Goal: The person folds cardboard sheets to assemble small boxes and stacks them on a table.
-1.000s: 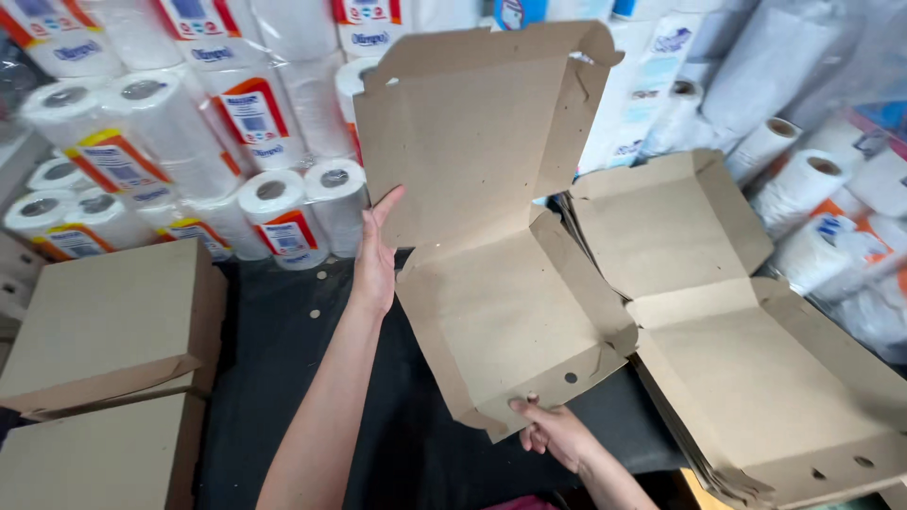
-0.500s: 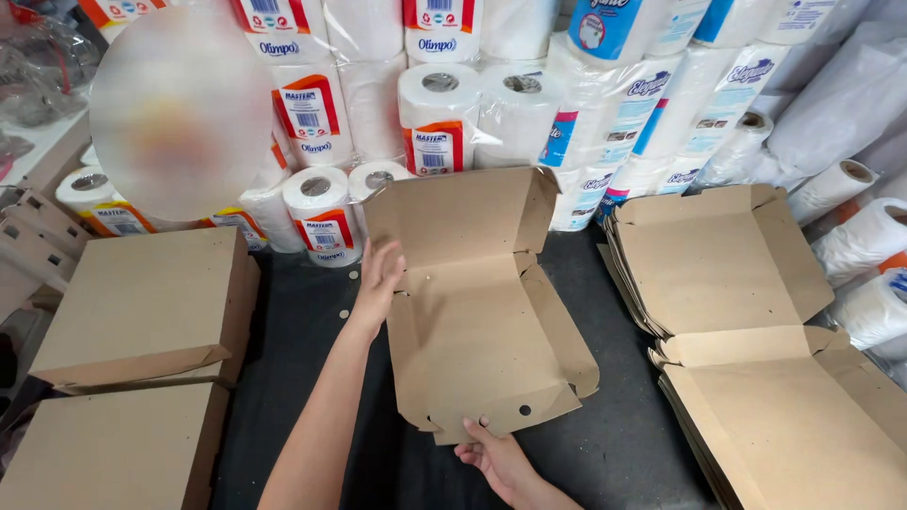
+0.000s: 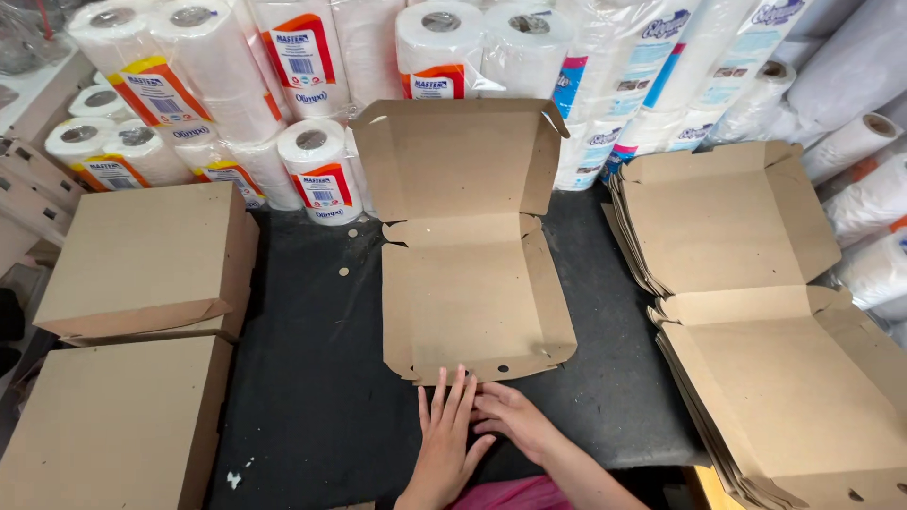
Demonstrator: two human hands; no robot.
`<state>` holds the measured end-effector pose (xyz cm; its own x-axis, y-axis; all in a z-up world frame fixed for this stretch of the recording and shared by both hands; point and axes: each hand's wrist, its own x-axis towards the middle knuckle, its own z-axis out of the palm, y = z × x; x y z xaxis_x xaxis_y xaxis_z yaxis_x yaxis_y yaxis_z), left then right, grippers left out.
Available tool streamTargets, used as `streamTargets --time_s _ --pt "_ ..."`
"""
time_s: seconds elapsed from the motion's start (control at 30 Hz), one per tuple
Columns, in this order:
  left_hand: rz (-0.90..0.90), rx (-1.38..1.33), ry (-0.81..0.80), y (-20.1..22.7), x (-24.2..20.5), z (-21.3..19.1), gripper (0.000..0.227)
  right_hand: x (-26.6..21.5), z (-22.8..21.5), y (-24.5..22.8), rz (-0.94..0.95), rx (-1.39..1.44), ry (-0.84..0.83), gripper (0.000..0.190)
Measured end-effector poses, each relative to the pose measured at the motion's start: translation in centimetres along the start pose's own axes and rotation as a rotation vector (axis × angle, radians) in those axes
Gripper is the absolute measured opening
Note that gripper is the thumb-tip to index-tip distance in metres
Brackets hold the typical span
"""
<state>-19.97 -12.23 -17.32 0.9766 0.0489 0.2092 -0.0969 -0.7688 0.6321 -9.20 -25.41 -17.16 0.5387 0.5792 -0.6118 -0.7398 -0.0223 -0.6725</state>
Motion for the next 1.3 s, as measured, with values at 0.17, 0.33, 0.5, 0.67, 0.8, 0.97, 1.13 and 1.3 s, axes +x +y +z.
streamTargets --time_s 0.17,0.33,0.5,0.67,0.8,0.97,1.13,1.3 --pt "0.124 0.829 0.215 -2.0 -0.6 4.0 0.107 -1.7 -8.4 0.4 -0.500 -0.308 0.158 0.021" --pt "0.075 0.773 0.244 -2.3 0.8 5.1 0.106 -1.5 -11.8 -1.0 -0.804 -0.519 0.558 0.034" --pt "0.180 0.735 0.233 -1.0 0.5 4.4 0.102 0.4 -13.2 -2.9 -0.864 -0.772 0.564 0.047" --pt "0.031 0.329 0.047 -0.6 0.5 4.3 0.055 2.7 -15.4 -2.6 -0.871 -0.590 0.551 0.013" --pt "-0.012 0.274 0.117 -1.2 3.5 3.9 0.050 3.5 -16.5 -2.2 -0.936 -0.446 0.494 0.010" --pt "-0.048 0.258 0.213 -3.3 6.8 5.1 0.050 4.6 -17.7 -1.9 -0.850 -0.357 0.486 0.011" --pt "-0.053 0.276 0.256 -4.2 7.7 5.8 0.047 5.3 -18.0 -1.6 -0.849 -0.343 0.503 0.009" --pt "-0.036 0.286 0.282 -4.3 7.7 5.9 0.043 5.5 -18.1 -1.6 -0.858 -0.366 0.524 0.009"
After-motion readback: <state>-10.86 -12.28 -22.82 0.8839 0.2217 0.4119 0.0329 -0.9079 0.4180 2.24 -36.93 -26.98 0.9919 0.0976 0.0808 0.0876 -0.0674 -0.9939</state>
